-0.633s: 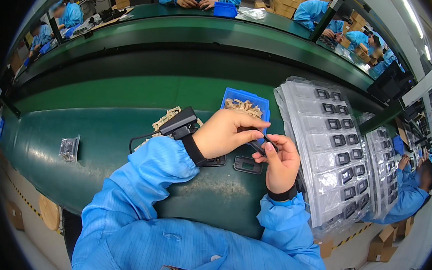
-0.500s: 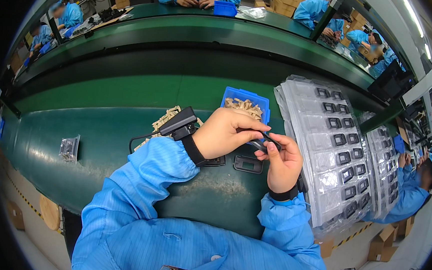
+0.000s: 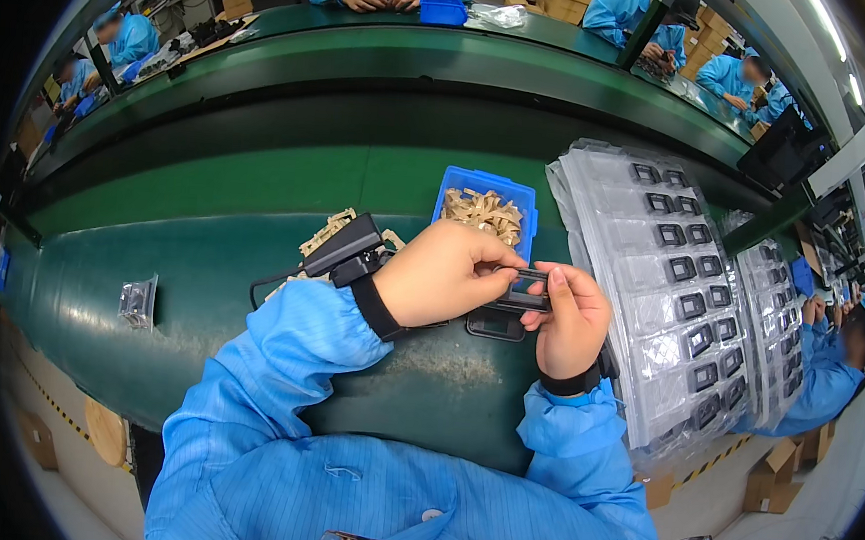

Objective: Assembling small black components with wooden-colored inserts and placing them in trays, then boxing the trays in a factory environment.

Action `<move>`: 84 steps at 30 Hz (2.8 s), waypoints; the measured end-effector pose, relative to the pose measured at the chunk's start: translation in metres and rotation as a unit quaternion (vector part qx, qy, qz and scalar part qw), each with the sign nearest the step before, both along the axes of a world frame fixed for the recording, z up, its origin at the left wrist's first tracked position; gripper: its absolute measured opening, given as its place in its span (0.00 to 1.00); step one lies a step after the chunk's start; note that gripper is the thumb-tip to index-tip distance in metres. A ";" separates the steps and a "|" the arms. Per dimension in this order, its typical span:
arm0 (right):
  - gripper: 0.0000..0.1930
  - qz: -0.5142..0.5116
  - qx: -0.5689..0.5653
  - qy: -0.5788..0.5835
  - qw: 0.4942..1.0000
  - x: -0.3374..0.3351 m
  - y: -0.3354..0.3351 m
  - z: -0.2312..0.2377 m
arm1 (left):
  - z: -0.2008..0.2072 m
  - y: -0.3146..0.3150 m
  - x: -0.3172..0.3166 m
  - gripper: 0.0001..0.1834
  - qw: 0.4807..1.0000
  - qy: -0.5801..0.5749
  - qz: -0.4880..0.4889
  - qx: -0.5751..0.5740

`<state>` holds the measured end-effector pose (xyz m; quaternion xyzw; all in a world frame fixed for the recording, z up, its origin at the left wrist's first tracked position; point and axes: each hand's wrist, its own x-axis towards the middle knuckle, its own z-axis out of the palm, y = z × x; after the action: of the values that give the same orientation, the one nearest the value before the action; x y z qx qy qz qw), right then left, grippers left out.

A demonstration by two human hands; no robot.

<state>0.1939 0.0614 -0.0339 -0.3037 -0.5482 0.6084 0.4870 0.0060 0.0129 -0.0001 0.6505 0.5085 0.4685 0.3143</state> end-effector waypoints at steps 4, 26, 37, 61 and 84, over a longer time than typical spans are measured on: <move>0.14 0.052 -0.044 0.038 0.997 -0.001 -0.004 0.000 | -0.003 0.000 0.001 0.07 0.995 0.075 0.035 0.055; 0.09 0.061 0.094 -0.074 0.991 0.000 -0.004 0.001 | 0.003 -0.071 -0.095 0.09 0.878 0.435 0.191 -0.057; 0.07 0.076 0.110 -0.100 0.986 -0.006 -0.007 -0.004 | -0.032 -0.117 -0.143 0.15 0.917 0.274 0.188 -0.221; 0.14 0.227 -0.028 -0.025 0.973 -0.008 -0.021 -0.005 | -0.006 -0.065 -0.003 0.12 0.891 0.305 0.075 0.328; 0.06 -0.009 0.264 -0.126 0.956 -0.009 0.002 -0.003 | -0.004 -0.002 0.016 0.06 0.980 0.147 0.076 0.107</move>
<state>0.1854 0.0638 -0.0368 -0.2437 -0.7432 0.3946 0.4822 0.0223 0.0104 -0.0045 0.7015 0.5439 0.4424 0.1281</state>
